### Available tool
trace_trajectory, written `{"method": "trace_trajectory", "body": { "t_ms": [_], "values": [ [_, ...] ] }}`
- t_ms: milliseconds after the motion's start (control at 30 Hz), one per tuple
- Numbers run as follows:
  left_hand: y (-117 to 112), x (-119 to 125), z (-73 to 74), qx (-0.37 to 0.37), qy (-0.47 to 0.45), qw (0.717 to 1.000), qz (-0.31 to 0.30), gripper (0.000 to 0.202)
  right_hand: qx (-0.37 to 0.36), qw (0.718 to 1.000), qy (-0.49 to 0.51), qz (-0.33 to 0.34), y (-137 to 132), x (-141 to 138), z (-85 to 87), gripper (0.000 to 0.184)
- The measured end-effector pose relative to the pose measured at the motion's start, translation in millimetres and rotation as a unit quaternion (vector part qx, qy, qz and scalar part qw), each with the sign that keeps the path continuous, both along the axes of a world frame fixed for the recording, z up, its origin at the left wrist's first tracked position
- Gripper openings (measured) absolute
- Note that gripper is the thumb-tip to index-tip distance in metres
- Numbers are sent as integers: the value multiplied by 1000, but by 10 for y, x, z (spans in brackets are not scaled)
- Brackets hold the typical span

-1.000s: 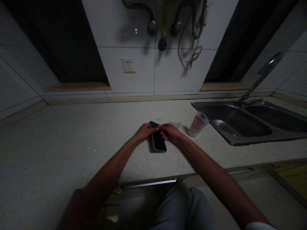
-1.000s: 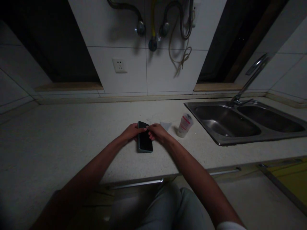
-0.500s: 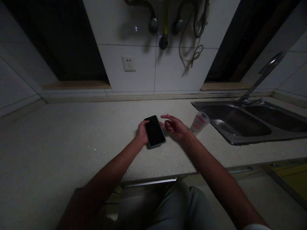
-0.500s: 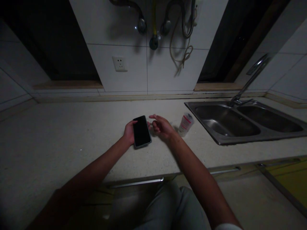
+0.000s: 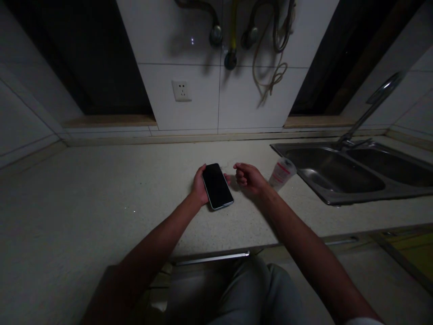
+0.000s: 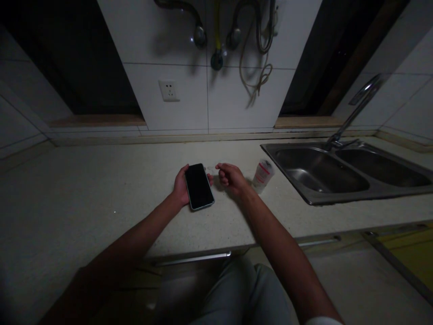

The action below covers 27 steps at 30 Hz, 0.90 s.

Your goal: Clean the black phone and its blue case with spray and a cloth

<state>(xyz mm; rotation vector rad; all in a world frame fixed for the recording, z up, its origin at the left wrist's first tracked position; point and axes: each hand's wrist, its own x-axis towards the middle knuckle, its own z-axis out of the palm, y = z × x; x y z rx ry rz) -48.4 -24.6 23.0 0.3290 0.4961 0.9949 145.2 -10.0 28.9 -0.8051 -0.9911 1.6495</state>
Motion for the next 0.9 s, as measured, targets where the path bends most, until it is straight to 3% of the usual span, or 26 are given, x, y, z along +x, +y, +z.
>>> {"method": "trace_trajectory", "body": {
  "t_ms": [233,400,600,900],
  "values": [
    [-4,-24,18,-24,35,999,-19,63,-8,1000,-7,2,-12,-5,28,28],
    [-27,-25,49,-20,39,998,-45,60,2,999,-31,-12,-28,-22,46,30],
    [-27,-13,58,-18,49,998,-29,66,33,999,-32,-4,-29,-26,36,42],
    [-20,-54,94,-27,66,997,-25,77,64,997,-46,-3,-79,-63,78,41]
  ]
}}
